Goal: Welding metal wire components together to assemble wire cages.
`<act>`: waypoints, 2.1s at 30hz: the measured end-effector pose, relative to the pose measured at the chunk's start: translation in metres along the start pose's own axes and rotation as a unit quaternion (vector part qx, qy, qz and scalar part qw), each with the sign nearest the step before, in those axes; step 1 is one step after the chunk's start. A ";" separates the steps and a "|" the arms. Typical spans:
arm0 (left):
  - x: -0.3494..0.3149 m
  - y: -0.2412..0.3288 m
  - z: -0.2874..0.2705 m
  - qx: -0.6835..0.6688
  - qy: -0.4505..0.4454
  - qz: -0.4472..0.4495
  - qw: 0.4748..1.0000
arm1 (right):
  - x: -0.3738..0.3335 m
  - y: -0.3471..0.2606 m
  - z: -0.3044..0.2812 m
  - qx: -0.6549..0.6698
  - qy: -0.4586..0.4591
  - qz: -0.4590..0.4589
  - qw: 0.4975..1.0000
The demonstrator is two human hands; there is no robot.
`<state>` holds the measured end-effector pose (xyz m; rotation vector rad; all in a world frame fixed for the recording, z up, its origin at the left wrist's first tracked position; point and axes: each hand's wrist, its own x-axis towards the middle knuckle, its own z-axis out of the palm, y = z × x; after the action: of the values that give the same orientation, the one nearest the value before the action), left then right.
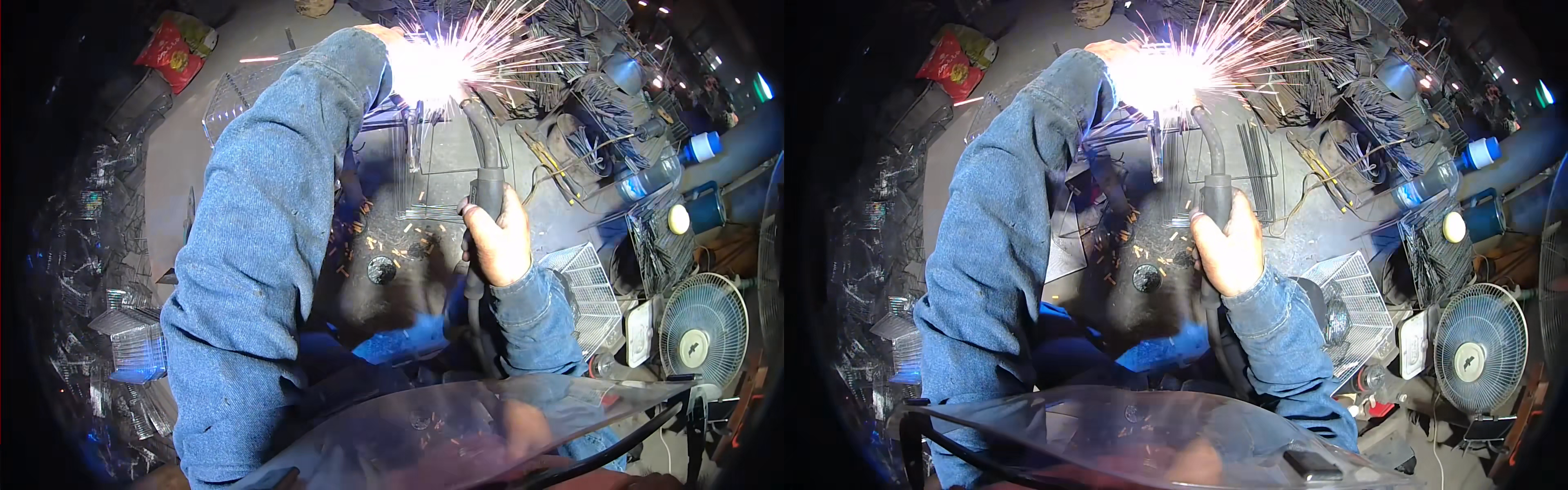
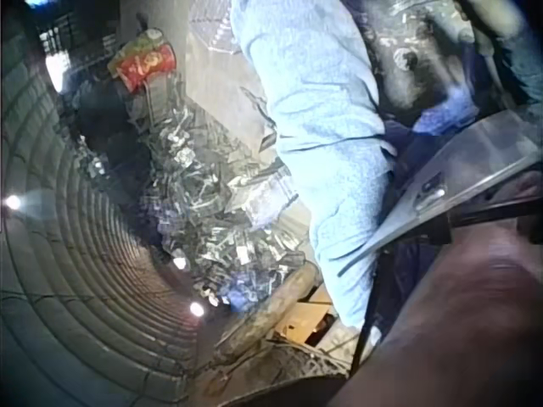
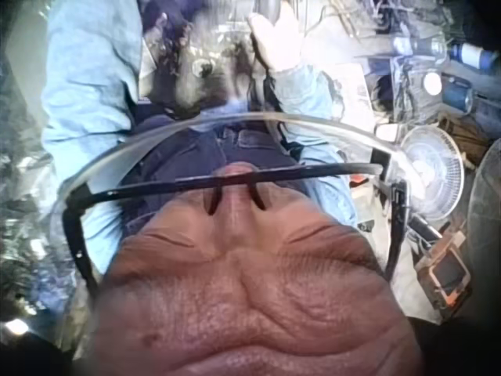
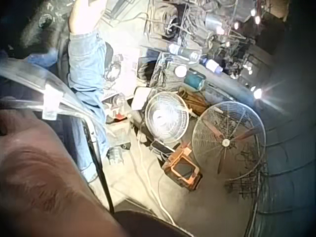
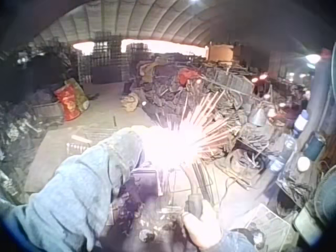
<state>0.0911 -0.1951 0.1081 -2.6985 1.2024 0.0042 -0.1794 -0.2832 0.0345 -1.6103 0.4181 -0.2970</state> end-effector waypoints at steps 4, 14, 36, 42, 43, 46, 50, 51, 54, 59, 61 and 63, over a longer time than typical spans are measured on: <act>0.024 0.014 -0.003 -0.106 -0.003 -0.168 0.980 | 0.004 0.006 -0.006 0.001 0.013 0.005 1.000; 0.017 -0.022 0.017 -0.019 0.011 0.052 0.998 | -0.001 -0.006 -0.010 0.095 -0.044 0.038 0.994; 0.030 -0.017 0.026 0.077 0.008 -0.014 0.997 | -0.015 0.003 -0.029 0.078 -0.082 0.080 0.990; 0.016 -0.001 0.008 0.083 0.017 -0.017 0.996 | -0.017 0.003 -0.029 0.079 -0.089 0.074 0.990; 0.015 0.003 0.005 0.084 0.019 -0.016 0.996 | -0.017 0.003 -0.029 0.088 -0.078 0.079 0.990; 0.004 0.017 -0.002 0.085 0.023 -0.015 0.996 | -0.015 0.004 -0.031 0.080 -0.074 0.083 0.991; -0.023 0.023 -0.006 0.087 0.027 -0.018 0.996 | -0.013 0.003 -0.030 0.073 -0.088 0.082 0.990; -0.027 0.022 -0.006 0.087 0.027 -0.022 0.996 | -0.012 0.002 -0.031 0.081 -0.092 0.085 0.989; -0.031 0.023 0.004 0.074 0.060 -0.047 0.994 | 0.002 0.004 -0.042 0.106 -0.098 0.086 0.986; -0.074 0.013 0.070 0.007 0.279 -0.018 0.960 | 0.007 0.029 -0.056 0.222 -0.023 0.095 0.970; -0.106 0.014 0.084 -0.020 0.330 0.012 0.944 | 0.007 0.044 -0.054 0.203 -0.052 0.132 0.969; -0.128 0.005 0.086 0.010 0.335 -0.050 0.941 | 0.009 0.058 -0.045 0.174 -0.102 0.154 0.967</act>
<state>0.0075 -0.0897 0.0324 -2.8203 1.1810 -1.0039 -0.1960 -0.3302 -0.0199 -1.1957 0.4242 0.0328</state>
